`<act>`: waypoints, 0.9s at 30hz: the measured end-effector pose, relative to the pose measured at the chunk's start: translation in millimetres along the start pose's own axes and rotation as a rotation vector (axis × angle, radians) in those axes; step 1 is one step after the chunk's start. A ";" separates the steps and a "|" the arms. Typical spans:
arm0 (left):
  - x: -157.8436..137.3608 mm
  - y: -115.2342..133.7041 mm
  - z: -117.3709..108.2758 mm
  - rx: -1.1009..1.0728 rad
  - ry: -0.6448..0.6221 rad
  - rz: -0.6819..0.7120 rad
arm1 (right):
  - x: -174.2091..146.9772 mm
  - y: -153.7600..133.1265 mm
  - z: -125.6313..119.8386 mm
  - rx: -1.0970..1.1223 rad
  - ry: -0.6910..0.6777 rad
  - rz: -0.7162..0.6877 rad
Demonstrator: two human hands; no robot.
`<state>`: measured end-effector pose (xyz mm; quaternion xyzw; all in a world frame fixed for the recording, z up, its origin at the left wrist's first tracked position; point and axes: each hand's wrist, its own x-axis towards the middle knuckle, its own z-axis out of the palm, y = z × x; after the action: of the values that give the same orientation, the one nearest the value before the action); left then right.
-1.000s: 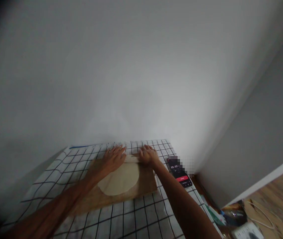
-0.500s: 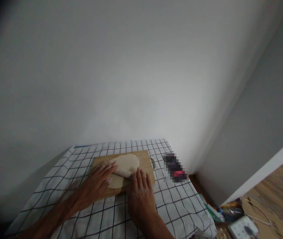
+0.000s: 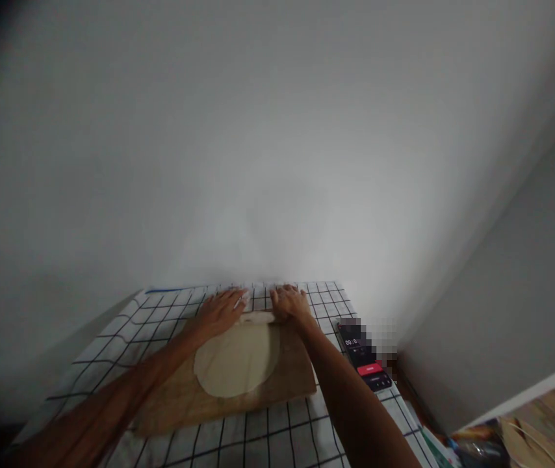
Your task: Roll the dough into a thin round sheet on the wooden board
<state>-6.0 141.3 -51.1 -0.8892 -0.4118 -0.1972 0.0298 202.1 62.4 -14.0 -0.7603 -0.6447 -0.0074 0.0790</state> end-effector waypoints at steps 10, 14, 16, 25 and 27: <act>8.6 1.9 6.0 -0.005 0.043 -0.030 | 0.9 -0.1 7.7 -0.011 0.015 0.067; -22.4 14.2 -5.2 -0.014 -0.012 -0.019 | -43.2 -9.1 10.0 0.019 0.044 0.120; -40.5 19.3 -14.6 -0.021 -0.032 0.018 | -66.5 -15.6 11.2 0.045 0.068 0.124; -151.4 28.5 -51.1 -0.083 0.053 0.233 | -190.5 -48.7 17.3 0.135 0.230 0.018; -174.3 28.4 -56.3 -0.074 0.049 0.238 | -214.9 -55.8 17.7 0.161 0.244 -0.009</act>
<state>-104.9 -15.2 -61.6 -0.9272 -0.2948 -0.2292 0.0303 109.5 -137.0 -49.7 -0.7420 -0.6322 -0.0486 0.2176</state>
